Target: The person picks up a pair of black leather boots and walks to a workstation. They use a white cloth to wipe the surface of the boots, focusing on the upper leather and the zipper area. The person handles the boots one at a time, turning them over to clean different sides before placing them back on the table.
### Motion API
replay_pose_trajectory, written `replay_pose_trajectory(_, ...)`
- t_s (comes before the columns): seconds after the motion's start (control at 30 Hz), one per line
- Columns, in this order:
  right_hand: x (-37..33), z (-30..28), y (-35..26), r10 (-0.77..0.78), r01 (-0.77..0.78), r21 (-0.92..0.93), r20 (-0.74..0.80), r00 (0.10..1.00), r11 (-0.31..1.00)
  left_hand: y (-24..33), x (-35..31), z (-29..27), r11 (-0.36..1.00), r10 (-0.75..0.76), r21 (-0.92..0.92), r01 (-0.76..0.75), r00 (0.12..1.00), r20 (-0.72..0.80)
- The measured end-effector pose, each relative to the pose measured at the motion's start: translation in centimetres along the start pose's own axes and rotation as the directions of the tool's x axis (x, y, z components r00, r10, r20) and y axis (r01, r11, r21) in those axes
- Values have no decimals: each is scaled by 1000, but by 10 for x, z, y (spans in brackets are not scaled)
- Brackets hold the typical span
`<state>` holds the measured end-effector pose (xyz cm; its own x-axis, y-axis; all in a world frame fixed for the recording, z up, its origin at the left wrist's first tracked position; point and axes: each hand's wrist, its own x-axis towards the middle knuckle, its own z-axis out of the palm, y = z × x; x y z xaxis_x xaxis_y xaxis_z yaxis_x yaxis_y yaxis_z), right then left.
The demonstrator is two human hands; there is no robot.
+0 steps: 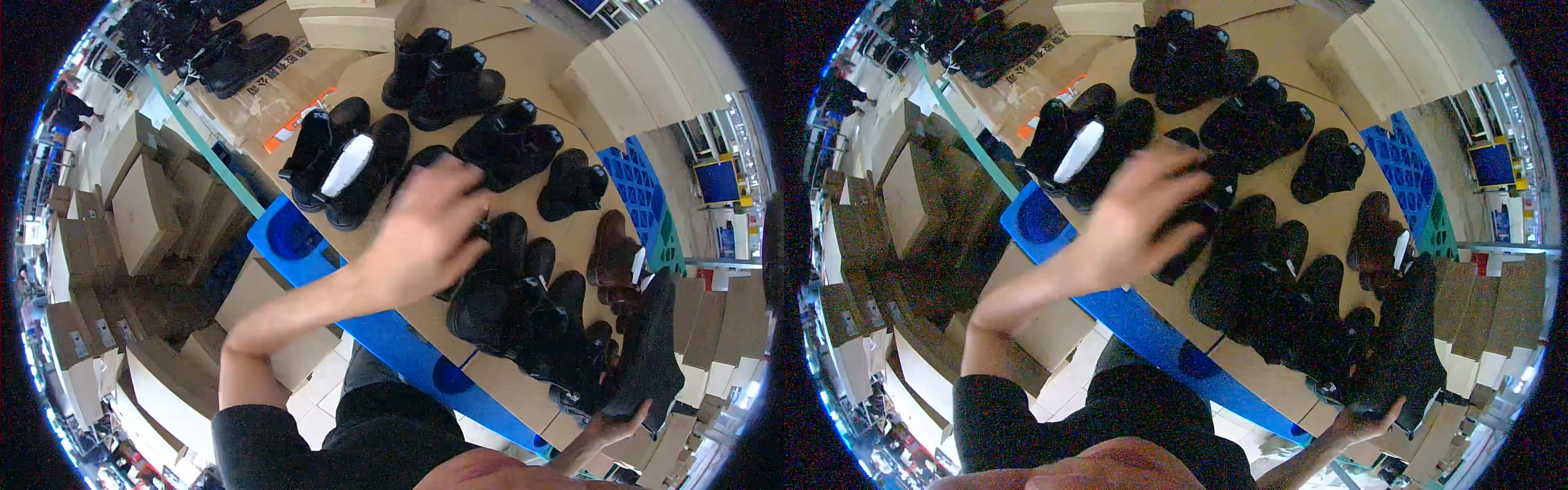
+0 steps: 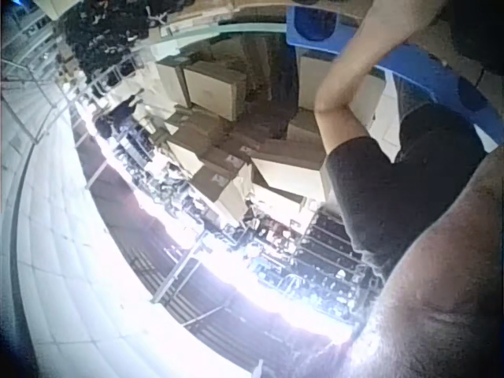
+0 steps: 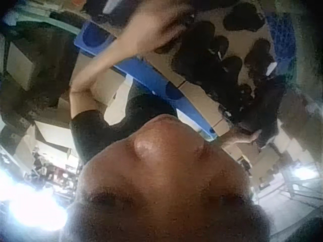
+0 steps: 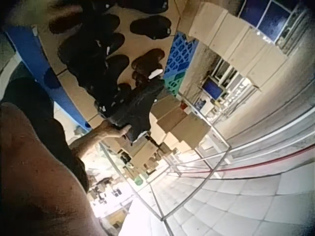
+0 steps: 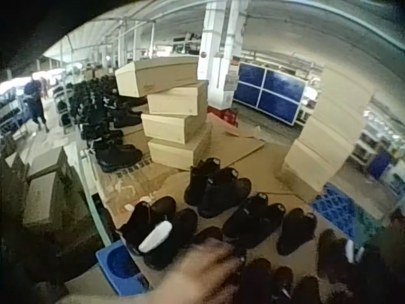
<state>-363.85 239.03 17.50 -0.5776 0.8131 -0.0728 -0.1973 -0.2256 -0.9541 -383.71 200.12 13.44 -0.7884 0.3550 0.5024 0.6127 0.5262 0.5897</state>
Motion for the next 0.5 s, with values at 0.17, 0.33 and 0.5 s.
replay_pose_trajectory(0.17, -9, 21, 13, 63, -66, 41, 76, 995, 997, -53, -77, -46, 890, -336, 51, 453, 727, -598)
replay_pose_trajectory(0.33, -3, 47, 20, 92, -88, -35, 121, 988, 995, -100, -128, -31, 748, -663, -357, 559, 613, -429)
replay_pose_trajectory(0.5, 81, 72, 36, 193, -161, -174, 190, 963, 972, -116, -123, -14, 763, -645, -420, 492, 632, -430)
